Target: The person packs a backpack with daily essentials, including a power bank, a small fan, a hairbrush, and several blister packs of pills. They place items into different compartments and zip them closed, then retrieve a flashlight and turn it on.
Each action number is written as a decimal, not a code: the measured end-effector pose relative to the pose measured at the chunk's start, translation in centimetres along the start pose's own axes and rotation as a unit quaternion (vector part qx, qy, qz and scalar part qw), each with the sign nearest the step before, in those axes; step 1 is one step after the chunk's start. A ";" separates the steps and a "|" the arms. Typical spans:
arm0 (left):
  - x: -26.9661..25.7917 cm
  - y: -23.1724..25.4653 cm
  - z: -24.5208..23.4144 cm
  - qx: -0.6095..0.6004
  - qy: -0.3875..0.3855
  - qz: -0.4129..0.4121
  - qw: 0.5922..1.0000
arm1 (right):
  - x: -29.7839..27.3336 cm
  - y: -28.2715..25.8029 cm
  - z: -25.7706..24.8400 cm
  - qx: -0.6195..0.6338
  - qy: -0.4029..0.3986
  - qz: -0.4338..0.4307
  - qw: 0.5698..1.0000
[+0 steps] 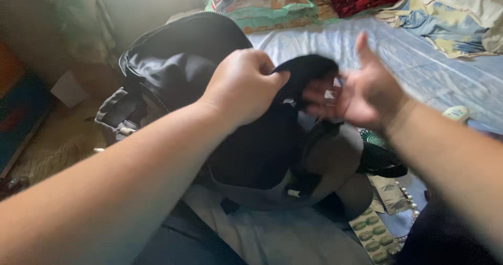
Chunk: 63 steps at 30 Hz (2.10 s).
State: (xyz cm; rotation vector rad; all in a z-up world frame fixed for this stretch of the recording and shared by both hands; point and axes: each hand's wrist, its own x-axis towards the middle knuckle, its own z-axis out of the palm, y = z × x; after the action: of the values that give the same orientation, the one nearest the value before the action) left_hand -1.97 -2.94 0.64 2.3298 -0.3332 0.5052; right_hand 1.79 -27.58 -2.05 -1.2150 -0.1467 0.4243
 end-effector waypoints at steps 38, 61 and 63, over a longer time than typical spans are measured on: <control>-10.2 -1.0 8.0 0.060 -0.247 -0.058 0.966 | -5.1 4.9 -0.6 -0.811 -0.085 -0.064 0.575; -1.6 -11.3 -4.9 0.355 0.212 0.075 0.907 | -3.8 8.6 -0.6 -0.779 -0.024 -0.116 0.616; -1.6 -12.4 -7.0 0.323 0.242 -0.029 0.914 | -4.1 7.7 -0.2 -0.772 0.014 -0.100 0.627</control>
State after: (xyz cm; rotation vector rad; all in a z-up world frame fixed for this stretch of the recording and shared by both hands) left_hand -0.62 10.91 -2.80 2.6984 0.1745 1.2877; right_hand -3.70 -27.19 -8.79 -2.8855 -0.7181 -0.0495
